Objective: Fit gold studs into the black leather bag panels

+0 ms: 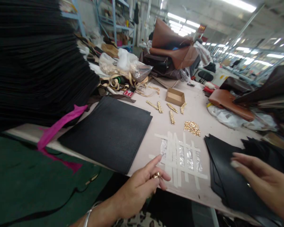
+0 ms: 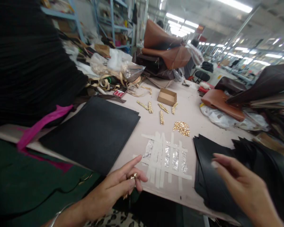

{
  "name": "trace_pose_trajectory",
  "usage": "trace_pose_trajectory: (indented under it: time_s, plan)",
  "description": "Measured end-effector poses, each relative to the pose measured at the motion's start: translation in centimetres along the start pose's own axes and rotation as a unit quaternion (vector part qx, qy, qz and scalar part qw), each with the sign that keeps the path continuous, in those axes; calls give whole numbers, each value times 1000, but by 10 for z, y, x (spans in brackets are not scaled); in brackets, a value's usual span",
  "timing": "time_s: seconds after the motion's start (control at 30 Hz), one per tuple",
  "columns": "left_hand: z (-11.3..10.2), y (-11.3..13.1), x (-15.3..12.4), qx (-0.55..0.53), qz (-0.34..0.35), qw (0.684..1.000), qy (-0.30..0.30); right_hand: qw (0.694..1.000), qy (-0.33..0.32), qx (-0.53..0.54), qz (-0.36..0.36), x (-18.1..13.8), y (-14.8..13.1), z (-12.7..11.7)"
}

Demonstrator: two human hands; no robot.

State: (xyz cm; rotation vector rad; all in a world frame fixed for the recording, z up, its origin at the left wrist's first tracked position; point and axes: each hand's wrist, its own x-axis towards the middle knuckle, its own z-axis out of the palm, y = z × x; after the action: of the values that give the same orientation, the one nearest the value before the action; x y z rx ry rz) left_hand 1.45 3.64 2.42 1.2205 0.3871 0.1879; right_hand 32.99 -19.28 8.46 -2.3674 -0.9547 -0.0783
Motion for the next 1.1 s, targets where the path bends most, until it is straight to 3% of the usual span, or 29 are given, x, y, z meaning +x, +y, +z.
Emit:
trace_pose_trajectory:
  time_s: [0.07, 0.17, 0.3, 0.47, 0.6, 0.77, 0.93, 1.1]
  plan:
    - [0, -1, 1, -89, -27, 996, -4, 991, -87, 51, -93, -23, -56, 41]
    - [-2, -2, 1, -188, -36, 982, -4, 943, -184, 121, -249, -47, -128, 86]
    - [-10, -6, -2, -218, -9, 976, 5, 901, -253, 148, -319, -53, -171, 111]
    - [-22, -17, -8, -146, 42, 988, -6, 890, -337, 126, -281, -50, -175, 125]
    - [-26, -17, -12, -128, 52, 990, -6, 881, -360, 139, -272, -52, -174, 131]
    - [-27, -16, -8, -180, 28, 983, -4, 881, -298, 187, -318, -56, -179, 134]
    - [-31, -18, -5, -132, -18, 991, 2, 885, -177, 122, -412, -56, -178, 139]
    - [-30, -20, -6, -93, -36, 995, 20, 887, -188, 116, -405, -56, -178, 137]
